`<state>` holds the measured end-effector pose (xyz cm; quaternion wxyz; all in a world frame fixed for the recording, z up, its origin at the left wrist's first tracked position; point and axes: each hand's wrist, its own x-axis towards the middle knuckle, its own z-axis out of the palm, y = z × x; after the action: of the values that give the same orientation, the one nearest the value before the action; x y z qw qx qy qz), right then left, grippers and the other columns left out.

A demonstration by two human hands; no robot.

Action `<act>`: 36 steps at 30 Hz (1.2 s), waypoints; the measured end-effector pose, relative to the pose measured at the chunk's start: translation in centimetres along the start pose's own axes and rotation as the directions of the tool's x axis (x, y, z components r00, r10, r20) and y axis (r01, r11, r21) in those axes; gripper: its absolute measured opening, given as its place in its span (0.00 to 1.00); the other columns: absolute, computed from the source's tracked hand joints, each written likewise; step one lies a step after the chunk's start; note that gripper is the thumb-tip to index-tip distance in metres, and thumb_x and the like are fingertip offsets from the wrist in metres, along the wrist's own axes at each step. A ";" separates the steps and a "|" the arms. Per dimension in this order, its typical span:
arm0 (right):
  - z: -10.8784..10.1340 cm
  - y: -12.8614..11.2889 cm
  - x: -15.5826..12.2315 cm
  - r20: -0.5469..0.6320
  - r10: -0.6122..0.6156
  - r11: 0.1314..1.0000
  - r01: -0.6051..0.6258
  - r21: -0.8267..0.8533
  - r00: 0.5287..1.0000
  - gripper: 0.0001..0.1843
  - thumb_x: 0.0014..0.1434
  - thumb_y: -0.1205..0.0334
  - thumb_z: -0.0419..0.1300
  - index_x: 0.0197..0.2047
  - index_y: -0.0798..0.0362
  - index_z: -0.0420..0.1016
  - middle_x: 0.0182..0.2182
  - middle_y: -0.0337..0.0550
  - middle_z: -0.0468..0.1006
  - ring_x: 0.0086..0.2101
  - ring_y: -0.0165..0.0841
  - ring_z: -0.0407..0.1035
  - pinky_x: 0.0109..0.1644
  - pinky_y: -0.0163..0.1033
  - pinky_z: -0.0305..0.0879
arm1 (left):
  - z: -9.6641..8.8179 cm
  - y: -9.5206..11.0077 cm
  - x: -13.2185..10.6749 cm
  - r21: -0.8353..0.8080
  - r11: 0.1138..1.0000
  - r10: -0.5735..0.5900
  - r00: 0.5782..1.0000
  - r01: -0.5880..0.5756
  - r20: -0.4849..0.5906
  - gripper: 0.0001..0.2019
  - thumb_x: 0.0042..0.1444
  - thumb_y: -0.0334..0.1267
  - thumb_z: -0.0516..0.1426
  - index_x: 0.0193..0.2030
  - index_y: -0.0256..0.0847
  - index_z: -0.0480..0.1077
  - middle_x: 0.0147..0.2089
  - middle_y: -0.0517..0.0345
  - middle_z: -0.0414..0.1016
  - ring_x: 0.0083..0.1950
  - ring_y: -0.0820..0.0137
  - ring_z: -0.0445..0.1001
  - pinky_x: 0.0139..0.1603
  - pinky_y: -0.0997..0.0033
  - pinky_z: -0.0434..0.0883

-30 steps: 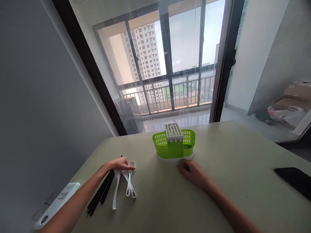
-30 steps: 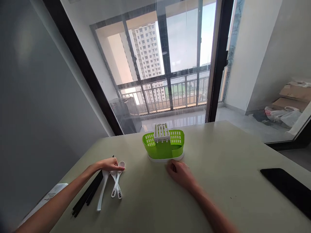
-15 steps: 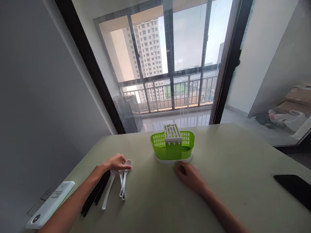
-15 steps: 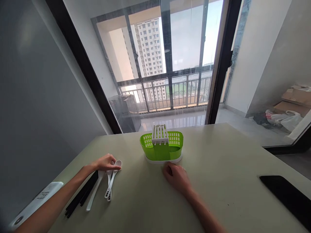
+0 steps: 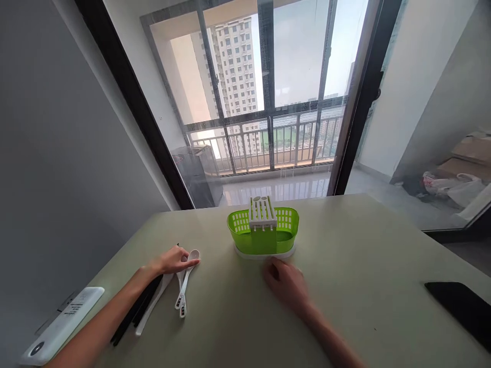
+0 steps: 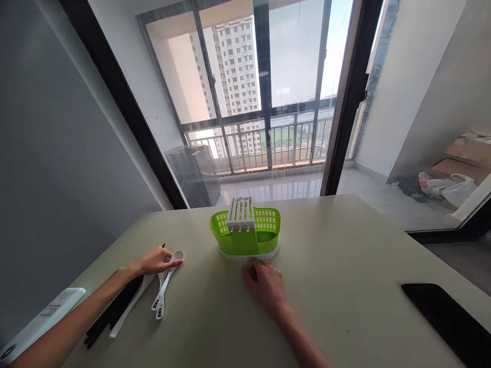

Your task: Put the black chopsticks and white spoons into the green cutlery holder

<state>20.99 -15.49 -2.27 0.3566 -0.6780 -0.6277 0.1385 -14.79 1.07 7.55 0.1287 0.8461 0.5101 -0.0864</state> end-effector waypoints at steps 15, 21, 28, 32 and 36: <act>0.1 -1.3 -0.4 0.005 0.002 1.000 -0.002 0.025 1.000 0.11 0.63 0.64 0.54 0.28 0.48 0.69 0.25 0.40 0.79 0.24 0.34 0.68 0.30 0.40 0.46 | -1.6 3.8 -1.4 0.217 0.958 -0.168 0.981 0.185 -0.095 0.30 0.59 0.69 0.46 0.30 0.44 0.70 0.32 0.49 0.79 0.35 0.54 0.79 0.35 0.65 0.66; 0.0 -1.8 -0.7 0.027 0.003 0.999 -0.005 0.052 1.000 0.12 0.63 0.64 0.53 0.28 0.48 0.70 0.27 0.43 0.80 0.25 0.36 0.70 0.31 0.41 0.49 | -1.3 3.7 -1.2 0.253 0.937 -0.222 0.970 0.240 -0.099 0.27 0.62 0.66 0.44 0.37 0.44 0.68 0.39 0.45 0.81 0.38 0.51 0.80 0.37 0.63 0.66; 0.2 -1.3 -1.0 0.052 0.004 0.996 -0.009 0.090 0.999 0.11 0.63 0.62 0.53 0.29 0.47 0.69 0.28 0.43 0.80 0.27 0.38 0.72 0.32 0.40 0.54 | -1.3 3.3 -1.5 0.198 0.941 -0.250 0.958 0.274 -0.138 0.31 0.61 0.69 0.45 0.41 0.43 0.71 0.38 0.45 0.81 0.35 0.52 0.80 0.36 0.63 0.65; 0.2 -1.1 -1.3 0.068 0.014 0.995 -0.020 0.102 0.998 0.12 0.64 0.60 0.52 0.29 0.47 0.69 0.28 0.42 0.81 0.28 0.39 0.72 0.33 0.40 0.54 | -1.5 3.0 -2.0 0.169 0.938 -0.277 0.946 0.304 -0.169 0.33 0.61 0.70 0.44 0.48 0.43 0.72 0.44 0.46 0.82 0.38 0.53 0.80 0.40 0.62 0.67; 0.1 -1.0 -1.4 0.070 0.028 0.992 -0.036 0.118 0.997 0.12 0.65 0.58 0.52 0.30 0.47 0.70 0.28 0.43 0.80 0.28 0.40 0.72 0.33 0.40 0.54 | -1.4 3.5 -2.4 0.175 0.955 -0.164 0.919 0.239 -0.359 0.30 0.67 0.63 0.42 0.52 0.40 0.72 0.50 0.44 0.81 0.49 0.52 0.78 0.55 0.54 0.67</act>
<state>19.90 -16.83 -2.03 0.3722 -0.6604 -0.6194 0.2044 -12.75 -2.06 10.02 -0.0634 0.7997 0.5970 -0.0065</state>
